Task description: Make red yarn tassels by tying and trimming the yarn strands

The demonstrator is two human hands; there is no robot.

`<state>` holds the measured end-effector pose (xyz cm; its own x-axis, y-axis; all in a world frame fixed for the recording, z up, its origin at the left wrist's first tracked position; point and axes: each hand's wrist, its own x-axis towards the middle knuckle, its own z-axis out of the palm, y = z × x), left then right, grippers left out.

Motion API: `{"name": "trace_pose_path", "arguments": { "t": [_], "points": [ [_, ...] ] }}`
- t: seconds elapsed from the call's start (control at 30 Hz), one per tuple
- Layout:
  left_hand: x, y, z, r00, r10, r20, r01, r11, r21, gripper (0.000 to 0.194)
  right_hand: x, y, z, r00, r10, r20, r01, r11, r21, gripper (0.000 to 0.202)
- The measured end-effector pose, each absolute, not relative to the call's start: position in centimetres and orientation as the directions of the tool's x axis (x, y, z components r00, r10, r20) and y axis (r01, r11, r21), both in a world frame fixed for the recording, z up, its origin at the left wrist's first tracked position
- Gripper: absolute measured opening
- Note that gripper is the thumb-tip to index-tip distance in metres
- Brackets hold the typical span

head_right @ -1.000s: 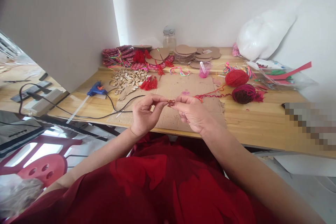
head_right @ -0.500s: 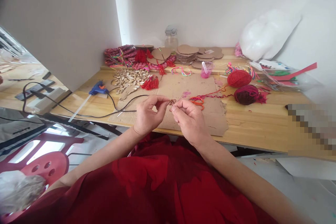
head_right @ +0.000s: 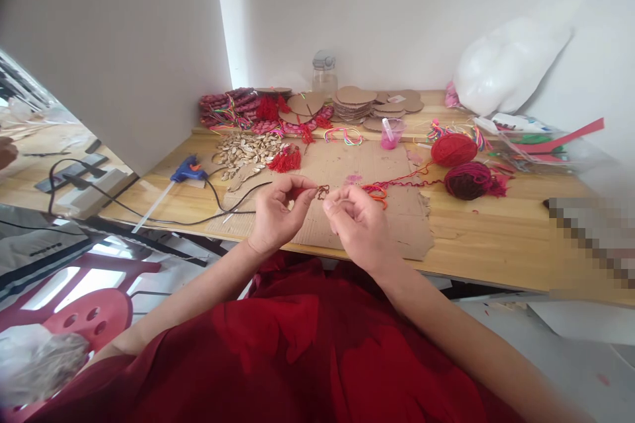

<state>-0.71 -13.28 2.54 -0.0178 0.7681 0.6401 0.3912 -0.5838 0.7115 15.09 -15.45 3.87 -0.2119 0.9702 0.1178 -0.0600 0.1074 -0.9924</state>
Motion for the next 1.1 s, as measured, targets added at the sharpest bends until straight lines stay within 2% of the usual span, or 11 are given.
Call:
{"name": "trace_pose_path", "arguments": {
  "t": [0.1, 0.23, 0.33, 0.43, 0.53, 0.63, 0.77, 0.9, 1.1],
  "points": [
    [-0.7, -13.3, 2.5, -0.001, 0.793, 0.609, 0.357, -0.568, 0.741, 0.006, 15.3, -14.5, 4.2, -0.169, 0.984, 0.054, -0.101, 0.038, -0.994, 0.034],
    [-0.7, -13.2, 2.4, 0.027, 0.828, 0.561, 0.317, -0.539, 0.780, 0.008, 15.3, -13.6, 4.3, -0.158, 0.986, 0.058, -0.018, 0.056, -0.998, 0.027],
    [-0.9, -13.0, 2.5, 0.044, 0.893, 0.448, 0.190, -0.448, 0.874, 0.012, 15.7, -13.3, 4.3, -0.175, 0.966, 0.190, 0.170, 0.220, -0.961, 0.019],
    [-1.0, -12.8, 2.6, 0.112, 0.942, 0.317, 0.041, -0.323, 0.946, 0.017, 16.3, -13.2, 4.3, -0.154, 0.917, 0.368, 0.371, 0.399, -0.839, 0.012],
    [-0.8, -12.8, 2.7, 0.161, 0.956, 0.245, -0.058, -0.238, 0.969, 0.020, 16.6, -13.1, 4.6, -0.118, 0.903, 0.414, 0.487, 0.416, -0.768, 0.009],
    [-0.6, -12.8, 2.6, 0.163, 0.966, 0.201, -0.121, -0.182, 0.976, 0.023, 16.5, -12.7, 4.7, -0.105, 0.947, 0.305, 0.449, 0.319, -0.835, 0.010],
    [-0.5, -12.6, 2.6, 0.144, 0.974, 0.176, -0.135, -0.157, 0.978, 0.025, 16.3, -12.3, 3.9, -0.098, 0.987, 0.124, 0.265, 0.146, -0.953, 0.015],
    [-0.5, -12.2, 2.4, 0.088, 0.980, 0.180, -0.145, -0.166, 0.975, 0.024, 16.3, -13.0, 2.9, -0.084, 0.992, 0.092, 0.118, 0.102, -0.988, 0.025],
    [-0.4, -11.6, 1.9, 0.031, 0.964, 0.263, -0.058, -0.261, 0.964, 0.019, 16.2, -14.5, 3.4, -0.208, 0.978, -0.009, 0.188, 0.030, -0.982, 0.027]
  ]
}}
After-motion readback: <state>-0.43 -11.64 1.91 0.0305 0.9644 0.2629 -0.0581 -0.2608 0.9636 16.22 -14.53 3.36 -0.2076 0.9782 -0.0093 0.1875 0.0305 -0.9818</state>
